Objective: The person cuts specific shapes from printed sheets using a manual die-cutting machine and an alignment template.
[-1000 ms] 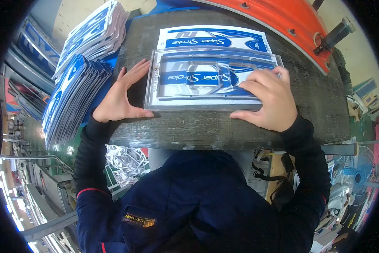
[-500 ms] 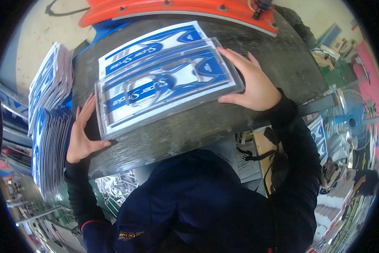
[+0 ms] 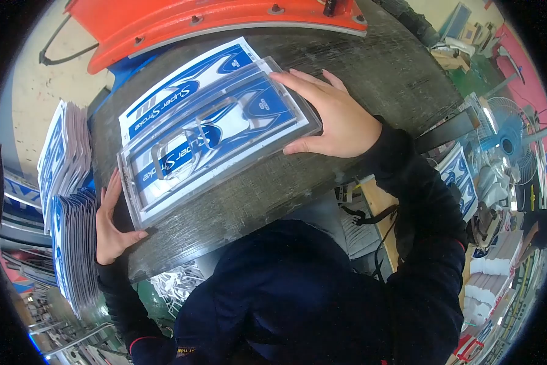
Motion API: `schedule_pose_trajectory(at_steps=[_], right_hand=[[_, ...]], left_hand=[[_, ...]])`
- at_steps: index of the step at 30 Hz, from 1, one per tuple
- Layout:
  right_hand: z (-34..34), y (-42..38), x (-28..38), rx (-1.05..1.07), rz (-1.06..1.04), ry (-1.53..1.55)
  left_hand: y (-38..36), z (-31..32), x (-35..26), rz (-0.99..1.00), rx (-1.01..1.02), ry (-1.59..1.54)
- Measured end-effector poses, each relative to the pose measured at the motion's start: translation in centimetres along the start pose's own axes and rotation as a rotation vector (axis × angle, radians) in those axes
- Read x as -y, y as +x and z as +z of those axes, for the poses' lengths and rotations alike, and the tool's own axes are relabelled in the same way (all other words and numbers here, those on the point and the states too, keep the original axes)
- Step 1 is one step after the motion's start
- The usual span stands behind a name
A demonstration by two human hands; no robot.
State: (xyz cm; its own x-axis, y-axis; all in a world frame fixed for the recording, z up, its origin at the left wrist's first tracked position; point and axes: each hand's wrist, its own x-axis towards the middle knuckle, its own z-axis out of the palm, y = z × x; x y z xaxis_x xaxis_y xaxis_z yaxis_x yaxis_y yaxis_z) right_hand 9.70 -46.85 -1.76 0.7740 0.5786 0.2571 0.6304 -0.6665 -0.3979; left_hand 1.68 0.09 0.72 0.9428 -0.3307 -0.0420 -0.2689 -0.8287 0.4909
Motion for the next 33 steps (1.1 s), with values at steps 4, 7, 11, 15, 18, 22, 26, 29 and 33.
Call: schedule_pose_trajectory(at_steps=[4,7,11,15,18,22,26,29,33], right_hand=[[0.08,-0.04,-0.03,0.003,0.009,-0.007],[0.07,-0.01,-0.07,0.001,0.007,-0.006],[0.00,0.00,0.01,0.002,0.010,0.003],[0.10,0.02,-0.11,-0.009,0.001,0.013],[0.09,0.01,-0.08,-0.012,-0.003,0.008],[0.07,0.05,-0.02,-0.014,-0.001,0.003],[0.08,0.07,-0.04,-0.011,0.001,-0.001],[0.06,0.05,-0.05,-0.003,0.007,-0.011],[0.02,0.10,0.01,-0.004,-0.002,-0.004]], left_hand=[[0.00,-0.09,0.17,0.004,0.004,-0.009],[0.00,-0.10,0.22,0.007,0.009,0.001],[-0.05,-0.04,0.25,-0.003,0.005,0.003],[-0.06,0.04,0.34,0.009,-0.012,-0.010],[-0.06,0.05,0.28,0.011,-0.017,-0.009],[-0.09,0.07,0.32,0.009,-0.025,-0.018],[-0.12,0.11,0.41,0.015,-0.033,-0.018],[-0.16,0.15,0.50,0.015,-0.036,-0.022],[-0.19,0.04,0.41,0.011,-0.033,-0.029]])
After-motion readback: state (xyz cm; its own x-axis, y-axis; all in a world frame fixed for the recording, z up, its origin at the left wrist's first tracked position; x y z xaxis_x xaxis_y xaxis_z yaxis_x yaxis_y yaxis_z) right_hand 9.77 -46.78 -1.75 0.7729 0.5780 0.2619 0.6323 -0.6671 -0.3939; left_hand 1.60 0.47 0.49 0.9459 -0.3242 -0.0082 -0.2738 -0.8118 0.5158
